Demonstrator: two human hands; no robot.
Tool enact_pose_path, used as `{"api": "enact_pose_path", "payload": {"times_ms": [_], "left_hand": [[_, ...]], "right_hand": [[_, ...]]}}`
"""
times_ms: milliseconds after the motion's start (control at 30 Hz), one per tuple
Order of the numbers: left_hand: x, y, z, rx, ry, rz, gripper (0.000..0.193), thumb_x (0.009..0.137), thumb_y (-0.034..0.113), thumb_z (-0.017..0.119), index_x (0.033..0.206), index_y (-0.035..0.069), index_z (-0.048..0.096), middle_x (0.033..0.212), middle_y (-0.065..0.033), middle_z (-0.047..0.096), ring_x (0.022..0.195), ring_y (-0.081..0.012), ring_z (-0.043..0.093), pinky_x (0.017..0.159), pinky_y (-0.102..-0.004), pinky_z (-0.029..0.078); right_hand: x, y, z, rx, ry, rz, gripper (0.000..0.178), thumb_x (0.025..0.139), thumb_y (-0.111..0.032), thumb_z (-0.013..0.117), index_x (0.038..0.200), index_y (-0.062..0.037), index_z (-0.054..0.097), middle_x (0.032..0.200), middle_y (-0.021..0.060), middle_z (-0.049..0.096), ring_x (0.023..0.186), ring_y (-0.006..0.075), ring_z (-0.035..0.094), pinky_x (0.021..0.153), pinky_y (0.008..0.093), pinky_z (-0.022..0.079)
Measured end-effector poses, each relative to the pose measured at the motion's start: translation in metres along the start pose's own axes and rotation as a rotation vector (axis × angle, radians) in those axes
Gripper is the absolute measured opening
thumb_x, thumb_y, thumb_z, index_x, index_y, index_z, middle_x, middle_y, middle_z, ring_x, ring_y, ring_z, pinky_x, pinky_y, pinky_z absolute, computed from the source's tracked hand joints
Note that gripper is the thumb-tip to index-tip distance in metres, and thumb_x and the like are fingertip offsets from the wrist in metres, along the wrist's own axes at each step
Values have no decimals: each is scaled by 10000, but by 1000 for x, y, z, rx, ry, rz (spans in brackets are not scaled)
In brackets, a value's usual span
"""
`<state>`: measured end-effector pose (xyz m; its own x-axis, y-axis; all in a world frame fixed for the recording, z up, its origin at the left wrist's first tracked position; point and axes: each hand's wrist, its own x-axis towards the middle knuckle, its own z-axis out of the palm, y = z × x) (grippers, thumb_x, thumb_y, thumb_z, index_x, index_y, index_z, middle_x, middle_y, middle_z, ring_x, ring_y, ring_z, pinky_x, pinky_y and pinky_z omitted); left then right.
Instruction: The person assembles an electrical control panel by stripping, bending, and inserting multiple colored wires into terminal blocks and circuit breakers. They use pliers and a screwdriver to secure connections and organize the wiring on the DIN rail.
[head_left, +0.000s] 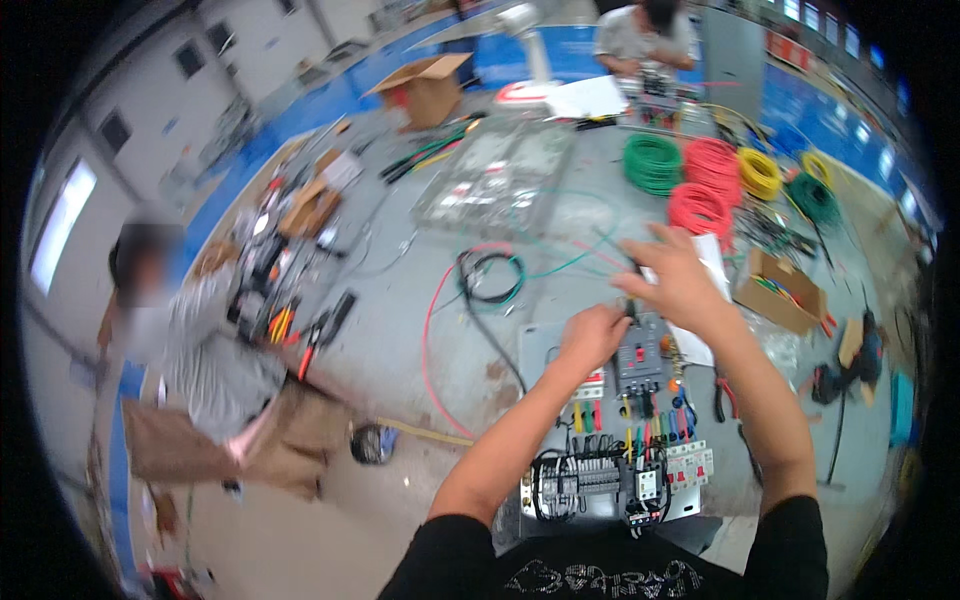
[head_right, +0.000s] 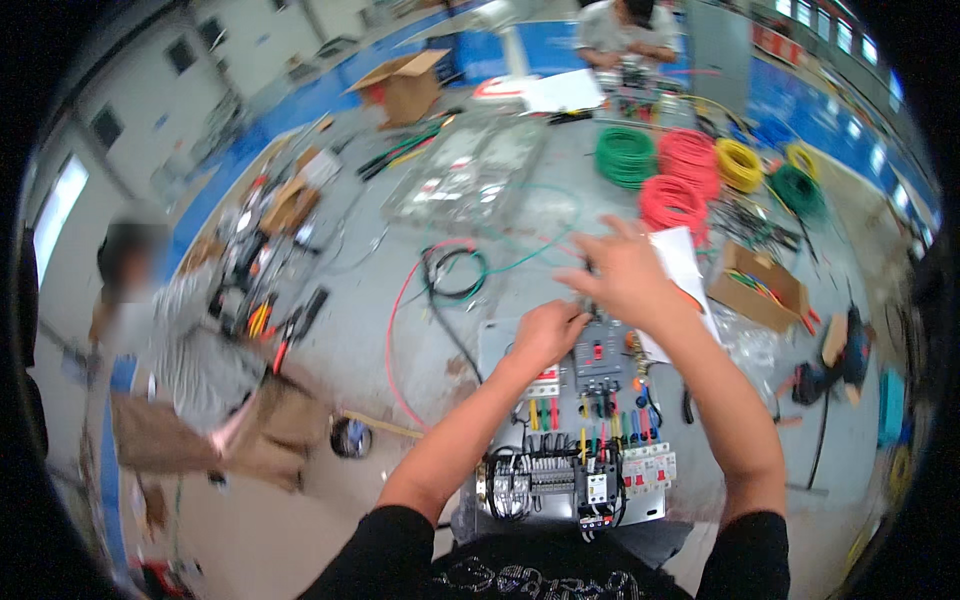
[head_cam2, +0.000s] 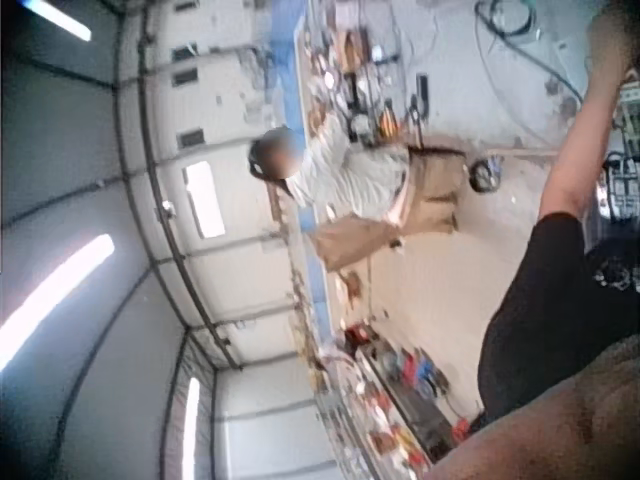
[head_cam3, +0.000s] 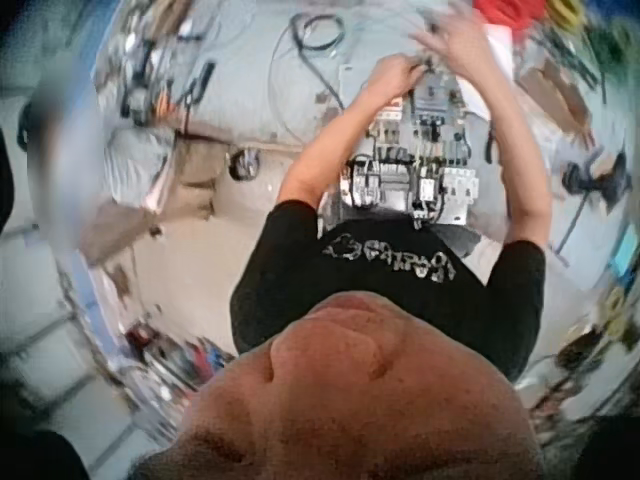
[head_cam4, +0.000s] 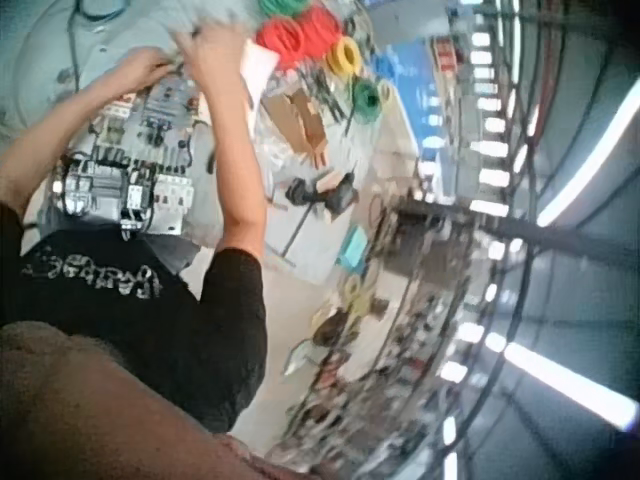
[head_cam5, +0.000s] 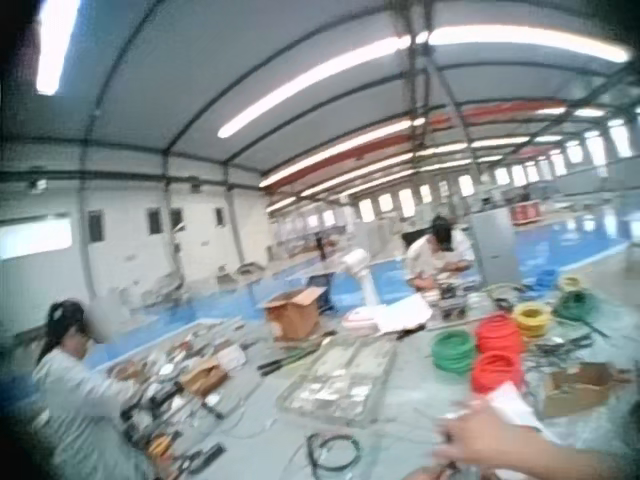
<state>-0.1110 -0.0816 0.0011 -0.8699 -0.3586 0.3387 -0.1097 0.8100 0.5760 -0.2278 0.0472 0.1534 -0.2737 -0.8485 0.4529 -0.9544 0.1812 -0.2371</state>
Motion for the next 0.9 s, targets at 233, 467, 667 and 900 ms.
{"api": "enact_pose_path", "payload": {"times_ms": [233, 467, 667, 900], "left_hand": [[20, 1, 10, -37, 116, 128, 316, 994, 358, 649, 1049, 76, 780, 986, -208, 742, 955, -430, 701, 827, -500, 559], [5, -11, 11, -79, -90, 51, 356, 1001, 377, 623, 1007, 53, 770, 915, -232, 735, 893, -450, 705, 770, -521, 556], [5, -8, 7, 24, -190, -114, 381, 1001, 386, 617, 953, 40, 771, 904, -257, 721, 863, -458, 703, 747, -510, 547], [9, -16, 15, 52, -103, -42, 401, 1016, 405, 594, 931, 51, 760, 880, -252, 723, 843, -475, 693, 732, -557, 539]], "right_hand": [[27, -49, 46, -23, -168, -183, 652, 966, -656, 587, 1282, -100, 710, 1034, 184, 770, 1291, 416, 593, 1179, 670, 289], [-59, -42, 1, 2, 14, -199, 660, 943, -612, 655, 1255, -35, 729, 1015, 148, 769, 1378, 351, 539, 1200, 705, 211], [-71, 16, -2, -48, -21, 177, 672, 864, -693, 686, 959, -32, 759, 892, 158, 745, 1091, 391, 680, 997, 598, 452], [-49, 35, 98, 401, 67, 292, 513, 795, -559, 780, 835, -49, 737, 806, 157, 703, 773, 379, 686, 702, 475, 539]]}}
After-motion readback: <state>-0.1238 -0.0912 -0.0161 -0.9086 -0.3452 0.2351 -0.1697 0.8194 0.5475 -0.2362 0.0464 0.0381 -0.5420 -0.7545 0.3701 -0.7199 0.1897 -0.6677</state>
